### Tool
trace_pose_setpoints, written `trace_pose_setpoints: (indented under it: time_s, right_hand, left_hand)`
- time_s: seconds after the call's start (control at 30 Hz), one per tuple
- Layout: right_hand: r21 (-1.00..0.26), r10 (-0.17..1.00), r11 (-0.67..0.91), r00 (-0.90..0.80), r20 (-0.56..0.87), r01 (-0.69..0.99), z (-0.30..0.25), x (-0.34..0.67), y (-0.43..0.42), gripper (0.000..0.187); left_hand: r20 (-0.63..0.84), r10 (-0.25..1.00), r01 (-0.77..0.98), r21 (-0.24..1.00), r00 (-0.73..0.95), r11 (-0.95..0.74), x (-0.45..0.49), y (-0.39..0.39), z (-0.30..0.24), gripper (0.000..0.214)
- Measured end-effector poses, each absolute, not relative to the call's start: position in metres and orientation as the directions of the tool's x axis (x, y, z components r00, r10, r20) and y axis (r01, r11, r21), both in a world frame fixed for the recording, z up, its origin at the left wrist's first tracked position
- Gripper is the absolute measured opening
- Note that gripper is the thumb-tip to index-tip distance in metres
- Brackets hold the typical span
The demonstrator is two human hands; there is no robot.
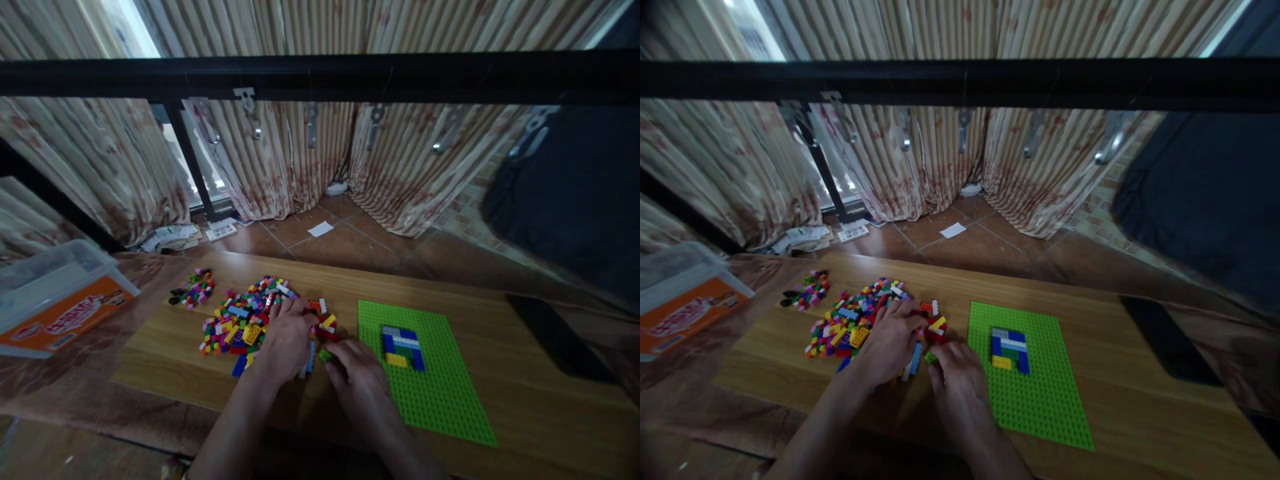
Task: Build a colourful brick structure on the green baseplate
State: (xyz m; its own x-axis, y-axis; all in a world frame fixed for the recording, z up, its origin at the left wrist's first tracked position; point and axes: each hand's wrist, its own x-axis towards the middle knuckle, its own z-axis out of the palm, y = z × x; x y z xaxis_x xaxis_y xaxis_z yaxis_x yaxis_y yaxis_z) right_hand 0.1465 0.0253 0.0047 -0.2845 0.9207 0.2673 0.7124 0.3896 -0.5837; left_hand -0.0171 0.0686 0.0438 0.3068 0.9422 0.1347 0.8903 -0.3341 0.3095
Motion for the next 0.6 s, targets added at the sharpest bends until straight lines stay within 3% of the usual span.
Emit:
trace_pose_setpoints:
  time_s: [0.6]
  right_hand:
    - [-0.594, 0.905, 0.424, -0.292, 0.309, 0.684, 0.009, 0.155, 0.023, 0.020]
  left_hand:
    - [0.163, 0.915, 0.869, 0.290, 0.368, -0.401, -0.027, 0.075, 0.038, 0.018]
